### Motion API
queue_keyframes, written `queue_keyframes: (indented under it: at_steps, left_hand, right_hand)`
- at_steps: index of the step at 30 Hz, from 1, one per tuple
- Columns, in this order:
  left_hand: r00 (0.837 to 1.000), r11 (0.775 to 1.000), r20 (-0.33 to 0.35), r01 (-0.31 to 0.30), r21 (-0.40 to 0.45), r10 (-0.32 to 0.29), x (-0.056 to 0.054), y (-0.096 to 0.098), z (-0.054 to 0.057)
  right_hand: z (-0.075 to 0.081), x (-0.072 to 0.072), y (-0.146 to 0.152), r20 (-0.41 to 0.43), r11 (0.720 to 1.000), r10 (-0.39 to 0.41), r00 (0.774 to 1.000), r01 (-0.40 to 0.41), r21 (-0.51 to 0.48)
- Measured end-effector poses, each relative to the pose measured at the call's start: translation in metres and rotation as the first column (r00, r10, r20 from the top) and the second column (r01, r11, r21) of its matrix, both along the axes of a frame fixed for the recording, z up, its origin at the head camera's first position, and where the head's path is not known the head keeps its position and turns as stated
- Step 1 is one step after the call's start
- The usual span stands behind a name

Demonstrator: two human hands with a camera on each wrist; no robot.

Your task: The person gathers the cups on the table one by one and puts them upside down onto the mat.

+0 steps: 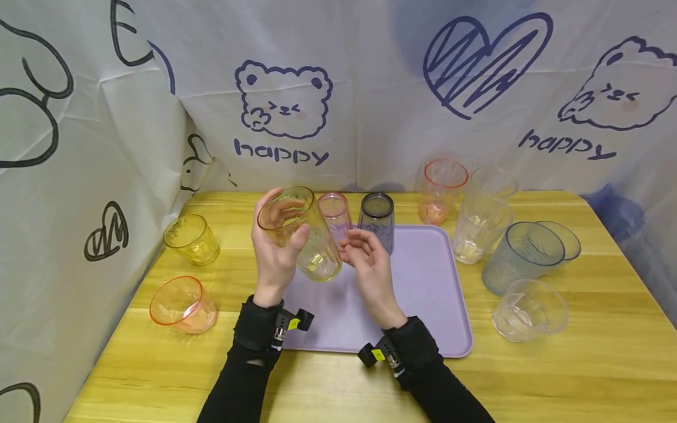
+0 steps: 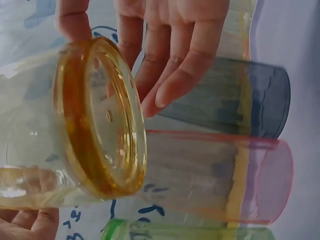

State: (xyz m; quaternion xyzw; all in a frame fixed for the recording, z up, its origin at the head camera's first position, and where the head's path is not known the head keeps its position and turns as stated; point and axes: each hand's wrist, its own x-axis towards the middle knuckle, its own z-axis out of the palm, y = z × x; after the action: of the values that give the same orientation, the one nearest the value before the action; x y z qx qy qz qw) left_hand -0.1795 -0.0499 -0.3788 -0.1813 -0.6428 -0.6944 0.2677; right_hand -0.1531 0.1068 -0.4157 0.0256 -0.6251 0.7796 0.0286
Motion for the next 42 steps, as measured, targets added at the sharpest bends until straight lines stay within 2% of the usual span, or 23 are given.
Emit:
queue_keyframes:
  at_steps: [6,14,19,22,25,29,34,42]
  left_hand:
    - [0.997,0.995,-0.021,0.072,0.073,-0.071,-0.001,0.006,-0.004]
    - [0.993,0.984,-0.035,0.114,0.137,-0.11,-0.005,0.01,-0.014]
    - [0.995,0.988,-0.039,0.098,0.119,-0.094,-0.006,0.014,-0.018]
    - [0.996,0.992,-0.041,0.084,0.096,-0.081,-0.006,0.017,-0.021]
    - [0.996,0.994,-0.037,0.083,0.075,-0.08,-0.007,0.02,-0.022]
    - [0.994,0.993,-0.018,0.11,0.047,-0.109,-0.007,0.023,-0.022]
    - [0.991,0.991,0.028,0.133,0.013,-0.133,-0.006,0.022,-0.021]
    - [0.985,0.985,0.073,0.163,-0.06,-0.159,-0.004,0.015,-0.017]
  right_hand:
    - [0.004,-0.001,0.004,0.012,1.0,0.022,1.0,-0.022,0.005]
    - [0.002,-0.001,0.003,0.023,0.988,0.137,0.99,-0.135,-0.081]
    - [0.0,0.0,0.001,0.09,0.947,0.26,0.961,-0.236,-0.219]
    - [0.0,0.001,0.0,0.162,0.922,0.297,0.941,-0.239,-0.304]
    - [0.001,0.001,-0.001,0.227,0.924,0.278,0.933,-0.195,-0.329]
    - [0.001,0.0,-0.001,0.275,0.952,0.201,0.94,-0.122,-0.28]
    - [0.002,0.0,0.002,0.268,0.973,0.13,0.955,-0.07,-0.22]
    - [0.008,-0.003,0.009,0.216,0.984,0.049,0.975,-0.01,-0.178]
